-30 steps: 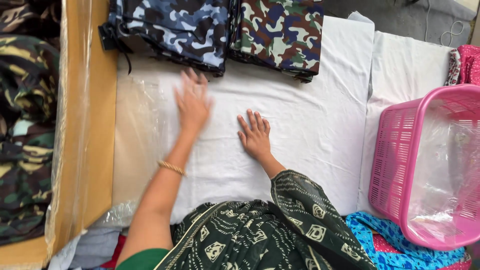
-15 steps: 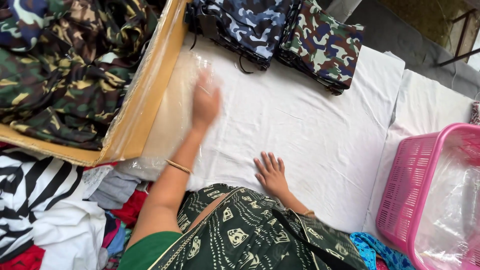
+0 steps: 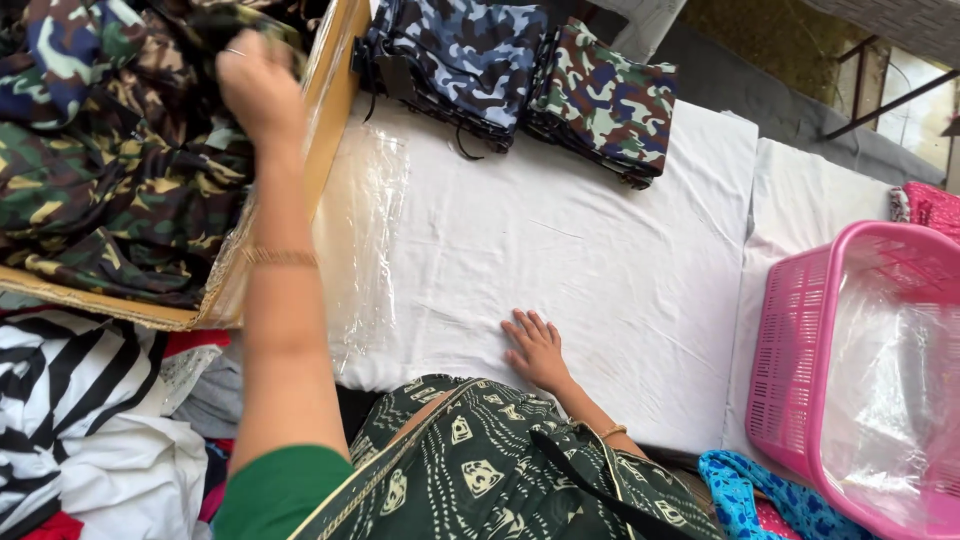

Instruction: The person folds camouflage-patterned shorts on a white surface. They smooth the fabric, fold the legs inward, and then fold the shorts in half before stacking them. The process is repeated with multiple pairs of shorts.

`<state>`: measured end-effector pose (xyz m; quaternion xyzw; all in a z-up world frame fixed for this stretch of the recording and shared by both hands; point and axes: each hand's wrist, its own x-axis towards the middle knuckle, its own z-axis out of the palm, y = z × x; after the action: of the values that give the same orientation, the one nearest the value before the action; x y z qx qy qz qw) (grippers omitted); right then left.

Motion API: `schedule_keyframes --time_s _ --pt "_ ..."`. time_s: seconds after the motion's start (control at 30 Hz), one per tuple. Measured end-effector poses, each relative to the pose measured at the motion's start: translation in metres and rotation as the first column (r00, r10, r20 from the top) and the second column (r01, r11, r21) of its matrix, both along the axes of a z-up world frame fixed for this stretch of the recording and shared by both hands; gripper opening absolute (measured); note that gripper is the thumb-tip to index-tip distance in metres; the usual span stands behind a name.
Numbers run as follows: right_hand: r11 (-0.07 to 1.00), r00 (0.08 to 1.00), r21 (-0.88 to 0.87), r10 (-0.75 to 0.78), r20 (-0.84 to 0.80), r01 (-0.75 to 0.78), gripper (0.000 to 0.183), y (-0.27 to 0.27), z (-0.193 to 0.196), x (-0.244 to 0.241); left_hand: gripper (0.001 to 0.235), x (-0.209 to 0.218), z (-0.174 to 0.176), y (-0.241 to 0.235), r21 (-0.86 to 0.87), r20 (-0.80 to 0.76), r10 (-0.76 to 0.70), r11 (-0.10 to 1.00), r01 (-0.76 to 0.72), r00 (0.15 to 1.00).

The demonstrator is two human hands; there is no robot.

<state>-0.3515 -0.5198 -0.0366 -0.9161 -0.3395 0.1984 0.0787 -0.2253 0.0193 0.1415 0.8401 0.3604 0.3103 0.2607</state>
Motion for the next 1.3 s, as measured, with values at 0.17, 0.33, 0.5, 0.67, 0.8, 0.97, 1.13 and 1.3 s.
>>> schedule_keyframes --time_s 0.17,0.33,0.5,0.67,0.8,0.97,1.13,1.3 --pt "0.586 0.746 0.558 -0.125 -0.654 0.588 0.094 0.045 0.076 0.034 0.029 -0.021 -0.015 -0.221 0.304 0.349 -0.781 0.617 0.726 0.518" --pt "0.138 0.702 0.734 0.220 -0.677 0.665 0.041 0.007 -0.092 0.120 0.022 -0.060 -0.007 -0.403 0.217 -0.064 -0.968 0.224 0.950 0.243" --pt "-0.195 0.417 0.391 0.116 -0.902 0.899 0.031 -0.077 -0.119 0.116 0.050 -0.074 -0.001 -0.397 0.172 -0.109 -0.993 0.034 0.984 0.054" --pt "-0.542 0.053 0.175 -0.233 -0.971 0.822 0.034 -0.129 -0.104 0.084 0.053 -0.041 -0.083 -0.323 -0.530 -0.247 -0.926 0.376 0.760 0.286" --pt "-0.606 0.259 0.436 -0.361 -0.896 0.665 0.027 -0.134 -0.101 0.108 0.062 -0.035 -0.145 -0.299 -0.689 -0.093 -0.925 0.326 0.647 0.368" --pt "0.809 0.922 0.493 -0.148 -0.357 0.321 0.040 -0.066 -0.015 0.084 0.086 -0.013 -0.156 -0.294 -0.945 0.319 -0.636 -0.161 0.284 0.703" --pt "0.971 0.897 0.229 0.162 -0.412 -0.070 0.052 -0.021 0.016 0.026 0.078 -0.017 -0.171 -0.303 -0.952 0.304 -0.518 -0.126 0.280 0.800" --pt "0.980 0.825 0.049 -0.133 -0.549 0.191 0.053 -0.058 0.032 0.050 0.065 -0.009 -0.219 -0.293 -0.950 0.291 -0.300 0.022 0.312 0.908"
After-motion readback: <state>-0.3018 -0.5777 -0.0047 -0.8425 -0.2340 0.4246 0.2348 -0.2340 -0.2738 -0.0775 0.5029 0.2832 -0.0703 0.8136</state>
